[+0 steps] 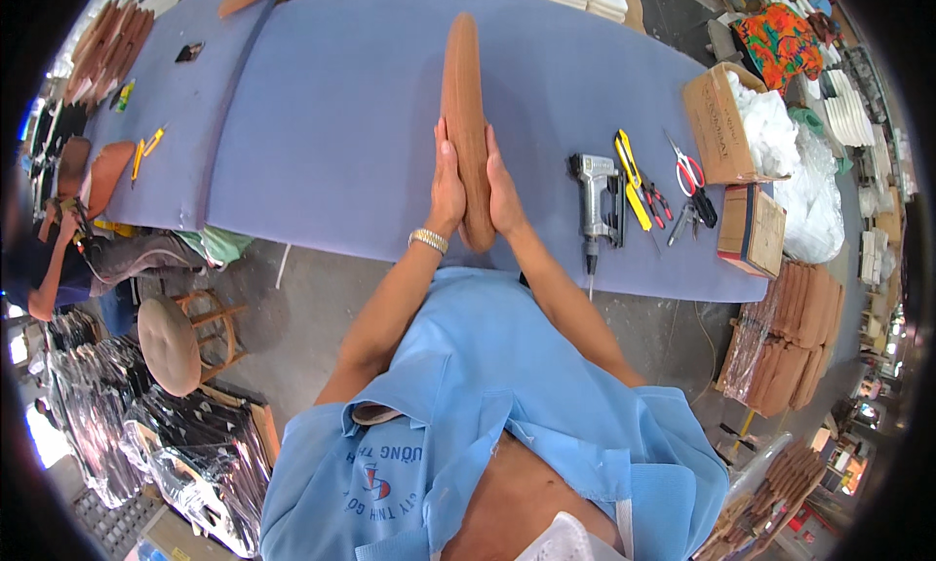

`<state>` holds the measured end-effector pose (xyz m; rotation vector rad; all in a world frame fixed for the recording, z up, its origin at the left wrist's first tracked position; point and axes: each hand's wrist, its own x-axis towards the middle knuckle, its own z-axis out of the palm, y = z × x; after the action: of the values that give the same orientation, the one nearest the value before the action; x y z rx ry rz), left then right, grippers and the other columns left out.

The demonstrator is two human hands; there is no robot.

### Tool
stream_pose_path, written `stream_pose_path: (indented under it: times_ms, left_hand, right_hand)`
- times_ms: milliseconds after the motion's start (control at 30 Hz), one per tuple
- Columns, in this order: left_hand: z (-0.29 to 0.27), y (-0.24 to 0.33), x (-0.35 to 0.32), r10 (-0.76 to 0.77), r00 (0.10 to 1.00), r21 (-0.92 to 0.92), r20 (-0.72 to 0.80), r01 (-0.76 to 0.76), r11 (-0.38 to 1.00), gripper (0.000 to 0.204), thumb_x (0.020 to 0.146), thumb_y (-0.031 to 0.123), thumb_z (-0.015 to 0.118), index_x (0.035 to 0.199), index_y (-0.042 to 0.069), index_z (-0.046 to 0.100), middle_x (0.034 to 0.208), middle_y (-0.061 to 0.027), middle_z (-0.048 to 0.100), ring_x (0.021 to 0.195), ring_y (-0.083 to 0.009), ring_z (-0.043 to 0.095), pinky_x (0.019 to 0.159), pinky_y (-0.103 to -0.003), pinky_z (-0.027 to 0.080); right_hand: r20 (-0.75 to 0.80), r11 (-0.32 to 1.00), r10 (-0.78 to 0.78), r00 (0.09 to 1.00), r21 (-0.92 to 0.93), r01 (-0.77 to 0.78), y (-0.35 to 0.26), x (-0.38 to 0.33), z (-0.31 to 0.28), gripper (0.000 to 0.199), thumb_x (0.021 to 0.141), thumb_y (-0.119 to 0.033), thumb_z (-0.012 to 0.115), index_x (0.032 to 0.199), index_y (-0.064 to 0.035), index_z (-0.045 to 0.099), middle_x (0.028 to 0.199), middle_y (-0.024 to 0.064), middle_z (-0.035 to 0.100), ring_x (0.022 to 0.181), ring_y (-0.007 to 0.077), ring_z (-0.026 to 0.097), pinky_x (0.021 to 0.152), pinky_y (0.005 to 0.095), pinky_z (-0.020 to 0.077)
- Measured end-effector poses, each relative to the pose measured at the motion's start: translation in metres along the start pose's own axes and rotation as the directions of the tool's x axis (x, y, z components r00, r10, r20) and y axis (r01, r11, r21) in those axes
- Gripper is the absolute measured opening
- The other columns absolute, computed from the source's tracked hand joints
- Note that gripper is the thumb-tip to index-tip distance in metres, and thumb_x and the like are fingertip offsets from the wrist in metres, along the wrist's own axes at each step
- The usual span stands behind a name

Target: The person staples a fabric cover onto a foam cushion using a staple gun, then trims excess fabric with a utility knife. They repeat this process on multiple cushions, stacking finished units on a nearby pallet.

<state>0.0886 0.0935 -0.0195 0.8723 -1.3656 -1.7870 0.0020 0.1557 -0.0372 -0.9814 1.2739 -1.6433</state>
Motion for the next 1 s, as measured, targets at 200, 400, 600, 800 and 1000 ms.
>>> stream_pose_path:
  times_ms: [200, 400, 600, 800, 1000]
  left_hand:
    - [-0.005, -0.005, -0.001, -0.074, 0.997, -0.121, -0.002, 0.074, 0.990, 0.071, 0.110, 0.058, 0.022, 0.167, 0.015, 0.015, 0.170, -0.0117, 0.023, 0.154, -0.0244, 0.027, 0.125, -0.038, 0.026]
    - [-0.039, -0.045, 0.007, -0.434, 0.901, -0.421, -0.019, 0.386, 0.821, 0.077, 0.106, 0.066, 0.035, 0.160, 0.012, 0.037, 0.162, -0.0107, 0.040, 0.146, -0.0235, 0.040, 0.120, -0.037, 0.034]
    - [-0.092, -0.014, -0.033, -0.561, 0.828, -0.643, -0.012, 0.423, 0.638, 0.075, 0.104, 0.067, 0.039, 0.152, 0.009, 0.049, 0.154, -0.0129, 0.052, 0.138, -0.0278, 0.052, 0.113, -0.042, 0.044]
    - [-0.154, -0.054, -0.090, -0.522, 0.833, -0.682, -0.185, 0.274, 0.678, 0.069, 0.103, 0.056, 0.054, 0.154, 0.011, 0.045, 0.157, -0.0125, 0.049, 0.144, -0.0288, 0.046, 0.119, -0.052, 0.035]
    - [-0.156, -0.061, -0.096, -0.568, 0.763, -0.427, -0.309, 0.422, 0.800, 0.082, 0.087, 0.043, 0.082, 0.152, 0.009, 0.046, 0.152, -0.0130, 0.052, 0.141, -0.0314, 0.048, 0.112, -0.060, 0.040]
  right_hand:
    - [-0.005, 0.890, 0.395, 0.918, 0.248, -0.382, 0.022, -0.002, -0.007, 0.079, 0.109, -0.060, 0.030, 0.162, -0.0014, 0.025, 0.163, 0.0142, 0.035, 0.147, 0.0229, 0.038, 0.120, 0.0356, 0.0328]
    - [-0.027, 0.880, 0.463, 0.886, 0.138, -0.455, 0.073, -0.014, -0.013, 0.076, 0.109, -0.060, 0.031, 0.159, -0.0030, 0.036, 0.159, 0.0149, 0.042, 0.142, 0.0248, 0.045, 0.118, 0.0378, 0.0380]
    - [0.114, 0.859, 0.144, 0.983, -0.508, -0.067, 0.085, -0.019, 0.007, 0.073, 0.111, -0.045, 0.039, 0.162, 0.0043, 0.021, 0.170, 0.0248, 0.017, 0.158, 0.0357, 0.016, 0.128, 0.0411, 0.0150]
    - [0.202, 0.768, 0.142, 0.969, -0.640, 0.021, 0.113, -0.011, -0.002, 0.075, 0.105, -0.030, 0.056, 0.161, 0.0061, 0.020, 0.168, 0.0285, 0.017, 0.158, 0.0378, 0.015, 0.128, 0.0426, 0.0139]
    - [0.150, 0.888, 0.172, 0.974, -0.451, -0.088, 0.106, 0.010, 0.003, 0.076, 0.105, -0.026, 0.056, 0.164, -0.0004, 0.016, 0.168, 0.0261, 0.021, 0.154, 0.0400, 0.026, 0.125, 0.0448, 0.0242]
